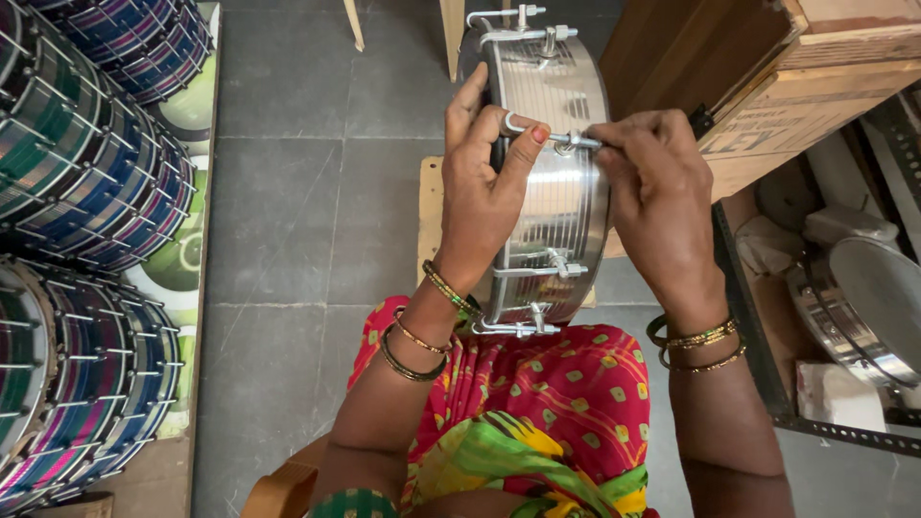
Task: The person assembles a snare drum by fitting a drum head onto the frame, placing a metal rim on top, and tightening tension rods using a wrench and by hand.
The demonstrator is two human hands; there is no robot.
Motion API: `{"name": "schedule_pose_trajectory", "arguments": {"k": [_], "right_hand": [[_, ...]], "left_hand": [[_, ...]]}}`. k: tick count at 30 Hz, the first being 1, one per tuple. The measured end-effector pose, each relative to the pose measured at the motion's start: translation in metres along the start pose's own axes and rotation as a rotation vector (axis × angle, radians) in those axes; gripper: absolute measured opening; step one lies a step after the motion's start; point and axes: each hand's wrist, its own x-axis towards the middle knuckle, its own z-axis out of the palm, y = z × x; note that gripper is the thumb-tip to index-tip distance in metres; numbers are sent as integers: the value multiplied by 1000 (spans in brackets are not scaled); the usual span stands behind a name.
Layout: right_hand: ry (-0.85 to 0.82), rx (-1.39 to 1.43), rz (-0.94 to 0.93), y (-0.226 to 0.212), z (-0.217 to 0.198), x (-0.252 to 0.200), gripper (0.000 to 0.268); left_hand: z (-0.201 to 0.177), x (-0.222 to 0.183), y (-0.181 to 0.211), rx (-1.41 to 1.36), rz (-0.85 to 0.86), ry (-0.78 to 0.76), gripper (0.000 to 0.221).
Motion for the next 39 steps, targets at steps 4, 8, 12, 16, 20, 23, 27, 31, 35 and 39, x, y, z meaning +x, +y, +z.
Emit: {"name": "schedule_pose_trajectory", "arguments": {"k": [4,8,12,16,20,23,27,31,35,39], "right_hand": [[21,66,67,-2,2,-2,17],[-2,87,38,-1,-2,-1,27],[8,46,15,4,3,-2,22],[50,19,21,1,6,-6,11],[38,166,67,1,4,-6,23],[36,66,32,4,5,-7,23],[53,86,48,1,7,-6,14],[62,126,49,-2,5,-9,16],[85,66,-10,-1,9,-11,15],[106,5,-72,1,14,-14,13]], "left_hand": [[0,0,-1,53,76,13,25],[0,-1,-3,38,97,23,24],[0,-2,-3,20,48,20,25],[0,-2,-4,54,99,33,24],[0,-1,-3,1,46,29,26],[-1,-2,-2,32,75,19,25],[1,0,-1,-1,32,30,26],[1,-2,-4,9,46,38,25],[-1,-2,-1,-38,71,91,26],[-6,-8,22,-30,143,147,22]]}}
